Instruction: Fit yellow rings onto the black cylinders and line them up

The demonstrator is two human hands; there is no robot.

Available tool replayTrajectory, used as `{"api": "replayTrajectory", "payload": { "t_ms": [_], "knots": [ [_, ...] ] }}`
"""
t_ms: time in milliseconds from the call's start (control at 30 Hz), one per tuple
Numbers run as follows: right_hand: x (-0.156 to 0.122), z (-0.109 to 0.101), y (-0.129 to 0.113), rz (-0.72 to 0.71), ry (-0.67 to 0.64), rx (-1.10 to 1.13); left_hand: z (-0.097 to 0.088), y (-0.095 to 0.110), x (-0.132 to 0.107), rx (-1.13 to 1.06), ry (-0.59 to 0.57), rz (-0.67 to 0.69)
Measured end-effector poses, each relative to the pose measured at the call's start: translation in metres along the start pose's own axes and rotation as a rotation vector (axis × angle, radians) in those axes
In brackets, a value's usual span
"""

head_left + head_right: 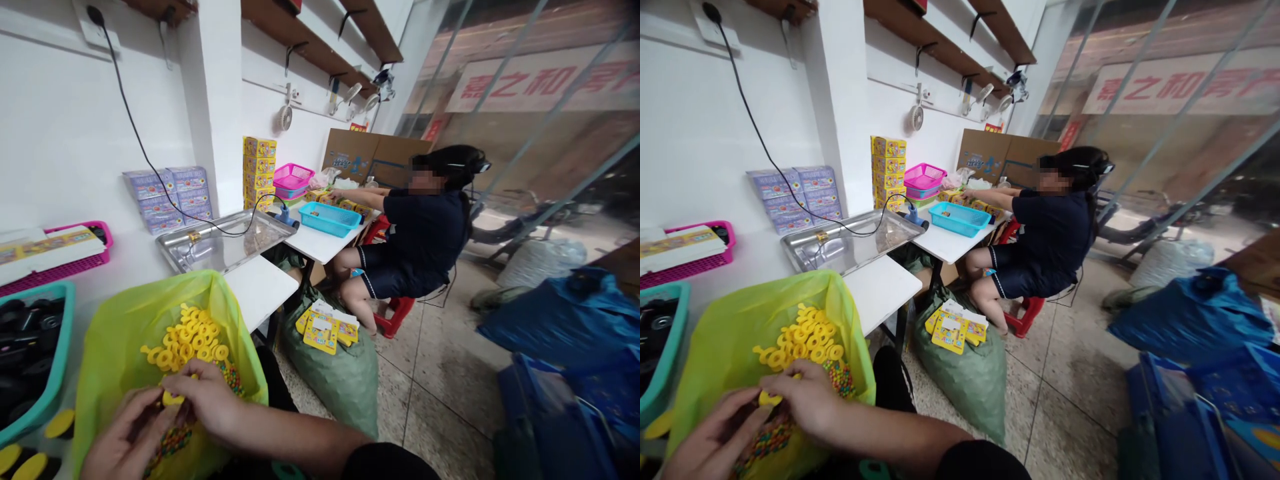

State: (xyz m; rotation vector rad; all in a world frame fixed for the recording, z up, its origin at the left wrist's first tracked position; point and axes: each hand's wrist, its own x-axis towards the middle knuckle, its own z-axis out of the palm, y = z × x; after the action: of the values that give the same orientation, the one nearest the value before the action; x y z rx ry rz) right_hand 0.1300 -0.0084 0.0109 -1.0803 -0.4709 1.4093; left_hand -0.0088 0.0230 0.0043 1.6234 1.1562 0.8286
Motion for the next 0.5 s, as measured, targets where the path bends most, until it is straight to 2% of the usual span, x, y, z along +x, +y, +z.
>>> {"api": "replayTrajectory", "payload": {
  "t_ms": [133, 267, 400, 500],
  "knots": [
    [0.005, -0.002, 0.003, -0.032, 0.06, -0.051, 0.0, 0.002, 0.002, -0.048, 0.014, -0.105],
    [0.008, -0.007, 0.008, -0.077, 0.1, -0.13, 0.01, 0.005, -0.003, -0.19, -0.115, -0.235],
    [-0.006, -0.013, 0.006, -0.125, 0.021, -0.148, 0.023, 0.02, -0.016, -0.45, -0.092, -0.2],
    [-0.008, -0.015, 0.004, -0.114, -0.006, -0.125, 0.025, 0.031, -0.017, -0.51, -0.052, -0.194]
  ]
}}
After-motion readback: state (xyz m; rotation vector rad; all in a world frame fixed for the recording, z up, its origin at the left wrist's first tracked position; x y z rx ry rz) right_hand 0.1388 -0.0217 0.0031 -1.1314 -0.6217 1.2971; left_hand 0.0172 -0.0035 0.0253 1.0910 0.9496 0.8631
